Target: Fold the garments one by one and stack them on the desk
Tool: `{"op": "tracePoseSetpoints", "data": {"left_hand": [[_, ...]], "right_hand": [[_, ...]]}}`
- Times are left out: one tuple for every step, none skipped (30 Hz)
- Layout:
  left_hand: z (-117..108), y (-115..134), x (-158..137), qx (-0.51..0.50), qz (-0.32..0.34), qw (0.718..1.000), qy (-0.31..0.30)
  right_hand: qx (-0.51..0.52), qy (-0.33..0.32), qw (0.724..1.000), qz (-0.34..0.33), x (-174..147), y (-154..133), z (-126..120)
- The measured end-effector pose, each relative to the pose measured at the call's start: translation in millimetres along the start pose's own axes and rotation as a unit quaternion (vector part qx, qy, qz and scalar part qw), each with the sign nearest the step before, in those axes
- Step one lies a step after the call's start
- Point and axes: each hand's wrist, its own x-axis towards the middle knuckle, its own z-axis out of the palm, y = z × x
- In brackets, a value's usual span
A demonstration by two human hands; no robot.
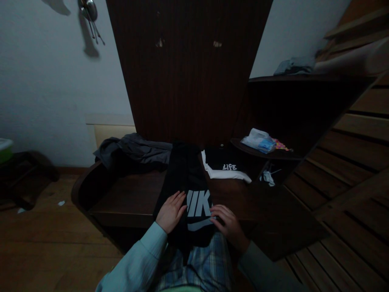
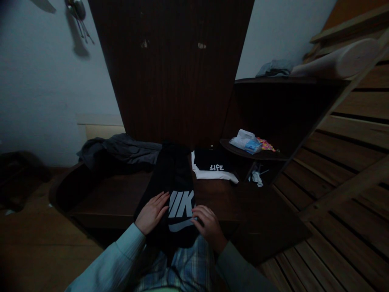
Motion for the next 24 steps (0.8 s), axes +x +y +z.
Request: {"op": "tracePoseSetpoints", "data": {"left_hand": [[0,0,0,0.002,0.001,1.000,0.001],[1,0,0,0.004,0.001,1.000,0.001],[2,0,0,0.008,0.000,1.000,0.001],[2,0,1,0.013,-0.003,1.000,0.002],[3,1,1,0.018,-0.007,1.000,0.004],[4,1,1,0.022,-0.011,1.000,0.007],[5,1,1,0.026,-0.015,0.999,0.012],[7,1,1,0.028,-0.018,0.999,0.017],[8,1,1,0.029,-0.020,0.999,0.023],[9,1,1,0.026,-0.021,0.999,0.027],[9,1,1,0.021,-0.023,0.999,0.030],[10,1,2,0.013,-0.025,0.999,0.033],[9,1,2,-0.002,-0.027,0.999,0.036],[9,0,3,-0.022,-0.031,0.998,0.041],[7,0,3,-0.051,-0.036,0.997,0.052],[5,0,2,-0.086,-0.042,0.993,0.068],[2,0,0,-0.125,-0.051,0.987,0.091],[-1,1,-4,-0.163,-0.064,0.977,0.119],[-3,0,-10,-0.194,-0.080,0.966,0.148],[-6,0,-19,-0.218,-0.100,0.955,0.176],[-7,-2,-31,-0.232,-0.124,0.944,0.199],[-8,-4,-44,-0.238,-0.151,0.935,0.216],[-7,-8,-59,-0.240,-0.181,0.926,0.230],[-5,-12,-74,-0.240,-0.216,0.915,0.242]], "right_hand": [[0.000,0.001,1.000,0.002,1,-1,1],[0.001,0.000,1.000,0.003,1,-1,2],[0.004,-0.003,1.000,0.004,2,-2,2],[0.009,-0.008,1.000,0.005,3,-2,1],[0.014,-0.014,1.000,0.006,4,-2,0],[0.020,-0.019,1.000,0.009,5,-2,-2],[0.024,-0.023,0.999,0.013,6,-3,-4],[0.026,-0.028,0.999,0.017,6,-3,-7],[0.024,-0.035,0.999,0.021,7,-4,-10],[0.018,-0.044,0.999,0.023,9,-6,-12],[0.008,-0.053,0.998,0.023,11,-8,-14],[-0.003,-0.064,0.998,0.021,13,-12,-14],[-0.014,-0.076,0.997,0.016,16,-17,-14],[-0.023,-0.088,0.996,0.007,20,-22,-11],[-0.030,-0.099,0.995,-0.004,23,-27,-8],[-0.035,-0.112,0.993,-0.018,27,-32,-4],[-0.036,-0.125,0.991,-0.031,30,-37,1],[-0.033,-0.136,0.989,-0.041,31,-40,6],[-0.027,-0.142,0.989,-0.045,31,-43,9],[-0.016,-0.139,0.989,-0.043,29,-44,11],[0.000,-0.123,0.992,-0.029,24,-44,11],[0.020,-0.095,0.995,-0.003,17,-43,9],[0.043,-0.059,0.997,0.038,7,-41,6],[0.066,-0.020,0.993,0.092,-5,-39,2]]}}
